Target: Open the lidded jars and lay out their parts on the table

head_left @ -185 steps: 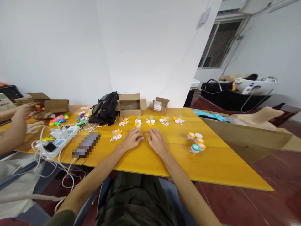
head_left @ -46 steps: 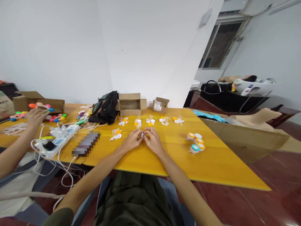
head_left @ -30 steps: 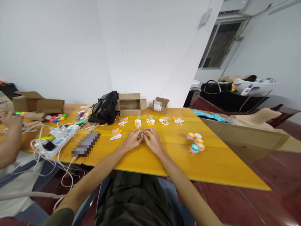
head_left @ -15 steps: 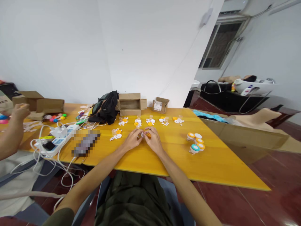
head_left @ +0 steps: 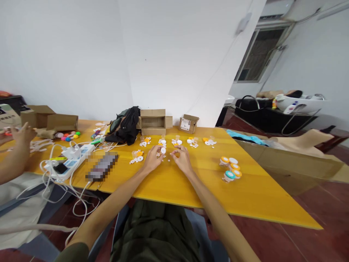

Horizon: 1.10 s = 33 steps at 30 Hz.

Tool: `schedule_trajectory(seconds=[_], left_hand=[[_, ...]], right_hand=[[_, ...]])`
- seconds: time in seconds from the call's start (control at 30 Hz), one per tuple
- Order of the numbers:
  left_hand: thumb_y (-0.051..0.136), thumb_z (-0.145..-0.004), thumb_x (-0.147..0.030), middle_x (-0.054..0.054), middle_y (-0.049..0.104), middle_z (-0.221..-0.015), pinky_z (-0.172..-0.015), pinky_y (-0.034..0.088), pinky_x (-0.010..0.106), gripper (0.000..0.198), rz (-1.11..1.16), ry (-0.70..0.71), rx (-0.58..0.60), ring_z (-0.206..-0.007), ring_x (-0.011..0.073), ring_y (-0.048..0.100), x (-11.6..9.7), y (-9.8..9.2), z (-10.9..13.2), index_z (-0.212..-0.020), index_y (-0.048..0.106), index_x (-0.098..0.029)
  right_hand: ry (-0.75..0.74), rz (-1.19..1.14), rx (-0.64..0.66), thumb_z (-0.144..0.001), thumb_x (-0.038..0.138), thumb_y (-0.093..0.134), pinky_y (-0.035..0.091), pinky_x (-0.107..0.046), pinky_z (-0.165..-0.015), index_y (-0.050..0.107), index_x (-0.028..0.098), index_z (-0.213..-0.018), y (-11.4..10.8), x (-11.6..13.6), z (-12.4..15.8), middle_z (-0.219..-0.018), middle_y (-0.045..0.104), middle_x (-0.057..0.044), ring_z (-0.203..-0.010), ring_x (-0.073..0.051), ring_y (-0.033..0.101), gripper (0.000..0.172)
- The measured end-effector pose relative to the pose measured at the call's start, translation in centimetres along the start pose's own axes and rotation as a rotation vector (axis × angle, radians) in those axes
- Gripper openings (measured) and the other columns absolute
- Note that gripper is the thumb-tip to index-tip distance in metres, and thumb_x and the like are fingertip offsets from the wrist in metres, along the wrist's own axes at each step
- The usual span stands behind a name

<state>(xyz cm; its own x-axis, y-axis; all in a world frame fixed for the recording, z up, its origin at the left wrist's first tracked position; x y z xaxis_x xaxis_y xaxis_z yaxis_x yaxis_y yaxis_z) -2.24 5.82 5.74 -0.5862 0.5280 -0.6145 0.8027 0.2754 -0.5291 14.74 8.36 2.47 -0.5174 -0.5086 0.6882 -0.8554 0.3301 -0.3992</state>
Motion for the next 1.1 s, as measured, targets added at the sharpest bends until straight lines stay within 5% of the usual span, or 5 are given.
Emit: schedule_trajectory(seconds=[0.3,1.1], left_hand=[[0.067,-0.076,-0.014,0.0,0.071,-0.086,-0.077,0.052,0.029,0.026,0.066,-0.086,-0.072,-0.078,0.0162,0.064,1.3,-0.6,-0.2,-0.1,0.066,-0.022],[0.064,-0.073,-0.011,-0.001,0.068,-0.086,-0.077,0.051,0.029,0.029,0.124,-0.112,-0.119,-0.08,0.0162,0.063,1.9,-1.1,-0.4,-0.1,0.064,-0.022]], right_hand=[[0.073,0.138,0.111,-0.069,0.018,0.071,0.051,-0.049,-0.091,0.066,0.024,-0.059,3.3,-2.5,-1.5,-0.102,0.071,-0.009,-0.104,-0.03,0.062,0.012],[-0.01,0.079,0.199,-0.074,0.02,0.073,0.053,-0.037,-0.083,0.067,0.023,-0.078,2.7,-0.4,0.2,-0.086,0.071,-0.004,-0.088,-0.022,0.067,0.007]])
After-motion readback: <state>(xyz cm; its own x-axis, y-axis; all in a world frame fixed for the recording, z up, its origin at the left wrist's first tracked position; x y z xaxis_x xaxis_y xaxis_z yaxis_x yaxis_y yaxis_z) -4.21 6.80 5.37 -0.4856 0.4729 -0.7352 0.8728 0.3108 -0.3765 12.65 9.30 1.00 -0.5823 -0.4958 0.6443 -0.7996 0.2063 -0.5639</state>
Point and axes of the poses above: each hand's wrist, its own z-axis away from the middle knuckle, its own y-axis out of the palm, x = y × z, the point moved 10 cm from there along -z, towards the middle knuckle
